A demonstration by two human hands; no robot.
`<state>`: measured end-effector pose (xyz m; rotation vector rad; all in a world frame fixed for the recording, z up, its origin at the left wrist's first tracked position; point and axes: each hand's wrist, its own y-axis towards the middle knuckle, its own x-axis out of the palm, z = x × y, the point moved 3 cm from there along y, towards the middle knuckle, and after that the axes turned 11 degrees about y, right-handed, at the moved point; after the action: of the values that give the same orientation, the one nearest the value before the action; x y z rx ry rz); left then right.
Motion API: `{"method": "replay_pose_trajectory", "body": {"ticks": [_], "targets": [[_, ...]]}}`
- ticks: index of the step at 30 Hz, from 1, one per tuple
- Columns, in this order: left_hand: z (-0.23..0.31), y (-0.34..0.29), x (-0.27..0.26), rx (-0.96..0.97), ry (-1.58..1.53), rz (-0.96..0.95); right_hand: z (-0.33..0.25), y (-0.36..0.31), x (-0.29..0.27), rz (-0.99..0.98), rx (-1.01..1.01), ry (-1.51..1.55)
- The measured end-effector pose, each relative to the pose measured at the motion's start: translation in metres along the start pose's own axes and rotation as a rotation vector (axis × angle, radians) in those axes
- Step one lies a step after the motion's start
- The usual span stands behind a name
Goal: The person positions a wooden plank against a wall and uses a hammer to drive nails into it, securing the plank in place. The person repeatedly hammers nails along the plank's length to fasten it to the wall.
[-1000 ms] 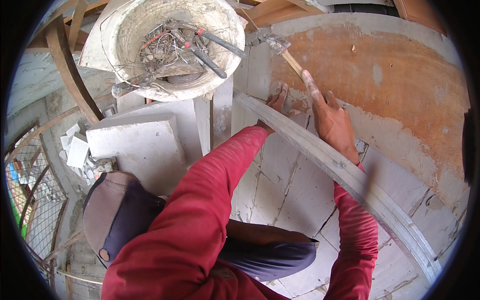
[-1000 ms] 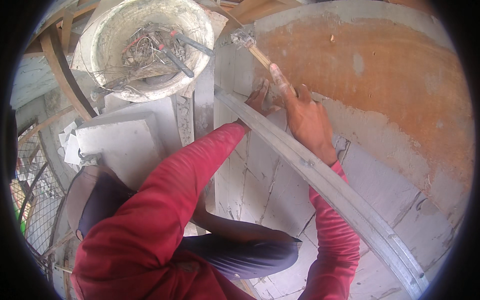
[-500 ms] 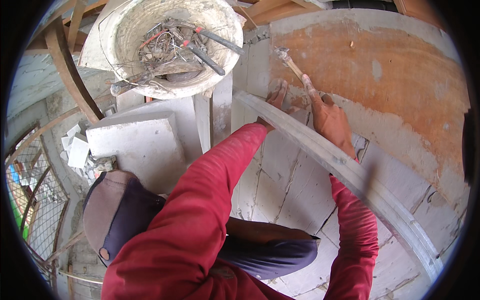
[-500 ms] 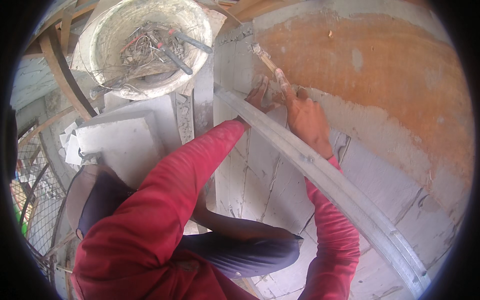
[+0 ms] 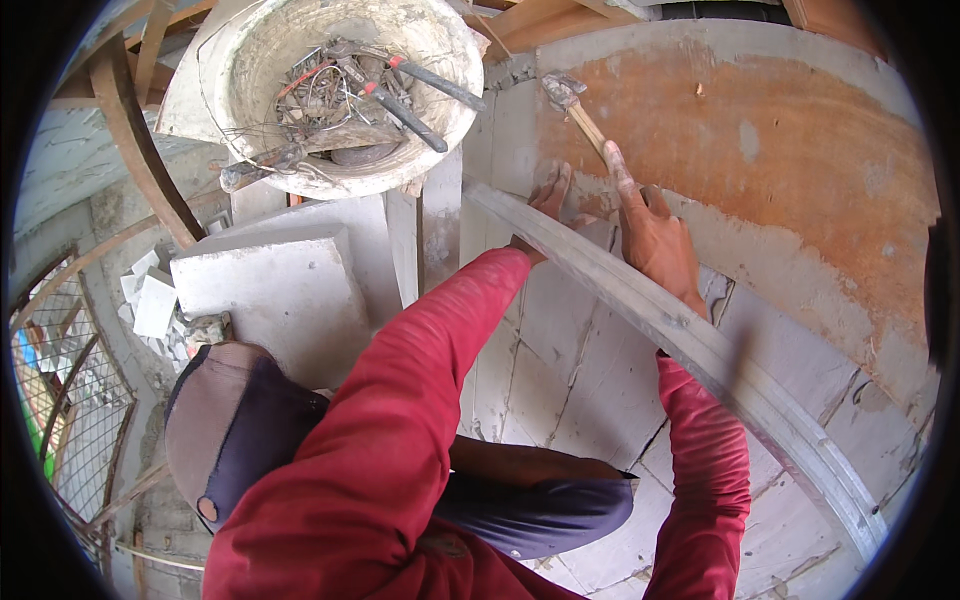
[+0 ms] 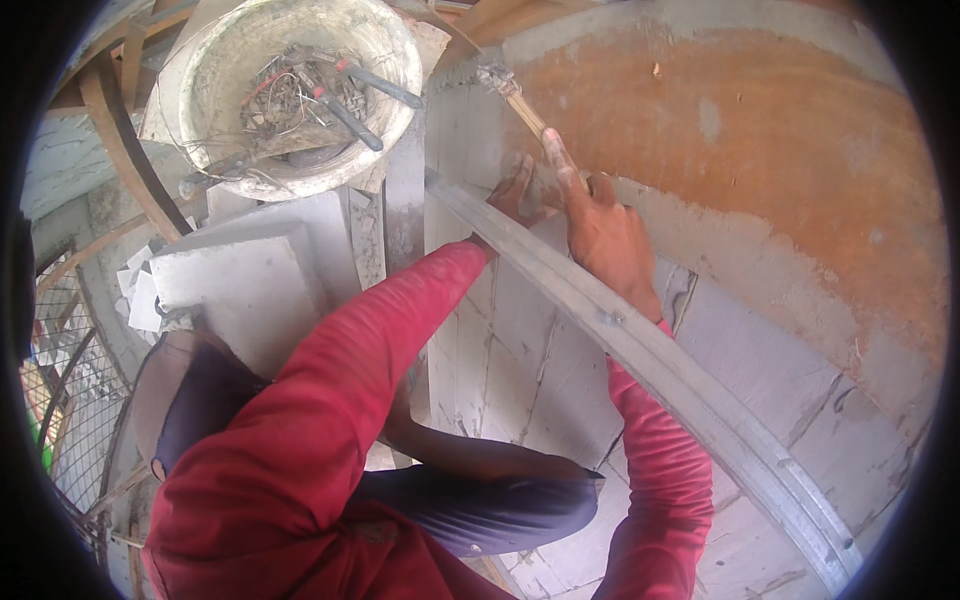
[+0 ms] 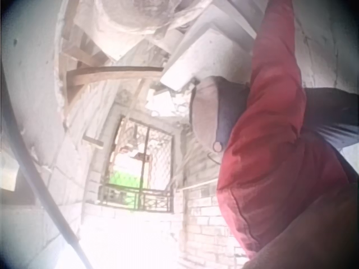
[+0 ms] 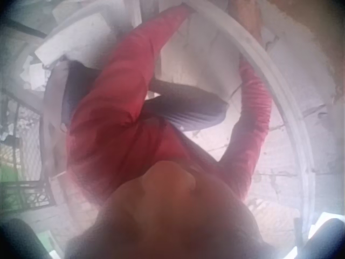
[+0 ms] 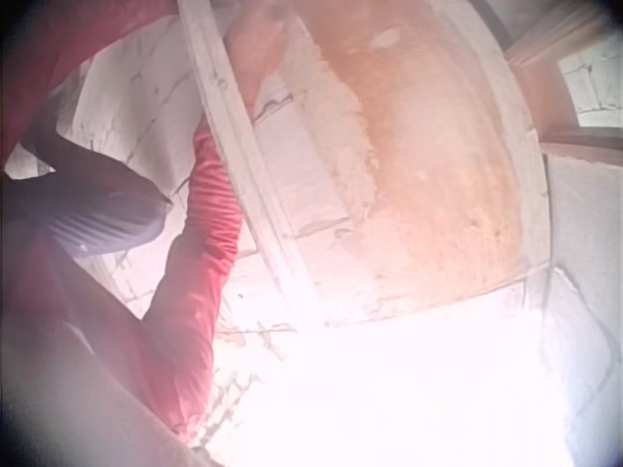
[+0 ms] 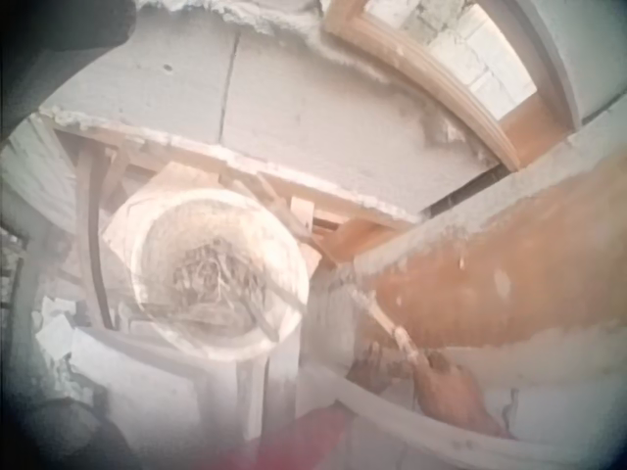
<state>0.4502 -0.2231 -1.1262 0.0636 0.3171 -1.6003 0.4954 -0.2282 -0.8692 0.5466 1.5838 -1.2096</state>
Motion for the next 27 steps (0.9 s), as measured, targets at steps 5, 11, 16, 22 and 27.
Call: {"method": "replay_pose_trajectory", "body": {"ticks": [5, 11, 16, 22, 27], "targets": [[0.000, 0.002, -0.001, 0.007, -0.065, -0.020, 0.000, 0.002, 0.005, -0.128, 0.091, -0.053], [-0.002, 0.002, 0.001, -0.018, -0.067, -0.024, -0.003, 0.000, 0.002, -0.027, 0.082, 0.014], [0.000, 0.001, -0.001, 0.017, -0.108, 0.014, 0.000, 0.003, 0.007, -0.163, 0.113, -0.064], [-0.001, 0.000, 0.001, 0.011, -0.109, 0.014, -0.004, -0.009, 0.008, 0.082, -0.036, -0.059], [-0.002, 0.001, -0.001, 0.064, -0.118, 0.071, 0.002, -0.010, 0.023, -0.039, 0.105, 0.001]]}}
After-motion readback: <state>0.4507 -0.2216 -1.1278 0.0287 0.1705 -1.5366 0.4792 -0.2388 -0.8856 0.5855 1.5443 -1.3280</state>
